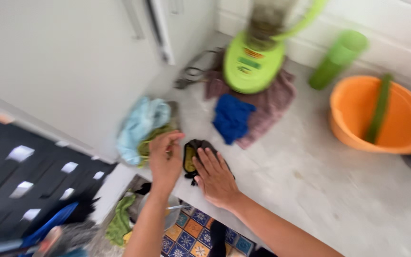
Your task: The person rinses a blender jar under the kitchen tap, scrubs it with a sponge, then scrubs a metal strainer and bowl. They dry the jar, lid and base with a blue cloth, place the jar on the blender base, and set the cleaned cloths and sponge aside.
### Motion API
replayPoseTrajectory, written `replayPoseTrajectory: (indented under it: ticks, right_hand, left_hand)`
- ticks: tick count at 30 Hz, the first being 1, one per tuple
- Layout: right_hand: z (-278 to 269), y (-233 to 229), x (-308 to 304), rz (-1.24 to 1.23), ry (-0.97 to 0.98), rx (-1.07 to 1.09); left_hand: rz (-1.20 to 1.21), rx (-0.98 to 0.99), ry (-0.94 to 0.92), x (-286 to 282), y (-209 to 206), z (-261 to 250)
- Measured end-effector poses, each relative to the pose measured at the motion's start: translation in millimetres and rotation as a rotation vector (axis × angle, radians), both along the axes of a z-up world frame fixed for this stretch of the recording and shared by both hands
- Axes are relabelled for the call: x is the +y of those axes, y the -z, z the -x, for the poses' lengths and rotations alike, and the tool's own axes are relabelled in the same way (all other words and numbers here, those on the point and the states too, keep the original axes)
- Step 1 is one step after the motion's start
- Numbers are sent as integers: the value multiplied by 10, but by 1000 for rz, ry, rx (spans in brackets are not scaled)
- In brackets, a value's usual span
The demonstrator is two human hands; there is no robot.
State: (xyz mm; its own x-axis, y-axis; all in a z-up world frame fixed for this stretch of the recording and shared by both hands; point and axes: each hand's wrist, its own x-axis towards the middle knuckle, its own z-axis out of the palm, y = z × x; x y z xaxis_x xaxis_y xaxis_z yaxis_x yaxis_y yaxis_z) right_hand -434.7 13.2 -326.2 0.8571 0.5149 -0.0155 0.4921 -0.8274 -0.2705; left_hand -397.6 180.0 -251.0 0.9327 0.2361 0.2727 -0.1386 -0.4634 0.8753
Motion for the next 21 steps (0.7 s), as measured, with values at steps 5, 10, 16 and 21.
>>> replayPoseTrajectory:
  ticks: [5, 10, 16, 21]
  right_hand:
    - [429, 70, -967, -24, 168, -48]
    - [333, 47, -1832, 70, 539, -94]
    - [877, 166, -2558, 130, 881, -45]
    - [1686, 195, -3034, 108, 1059, -61]
  left_hand:
    - [-8, 37, 148, -748, 56, 141]
    - [17, 41, 277, -1580, 3, 321]
    - [20, 113, 402, -2327, -13, 687]
    - [10, 132, 478, -2896, 8, 1213]
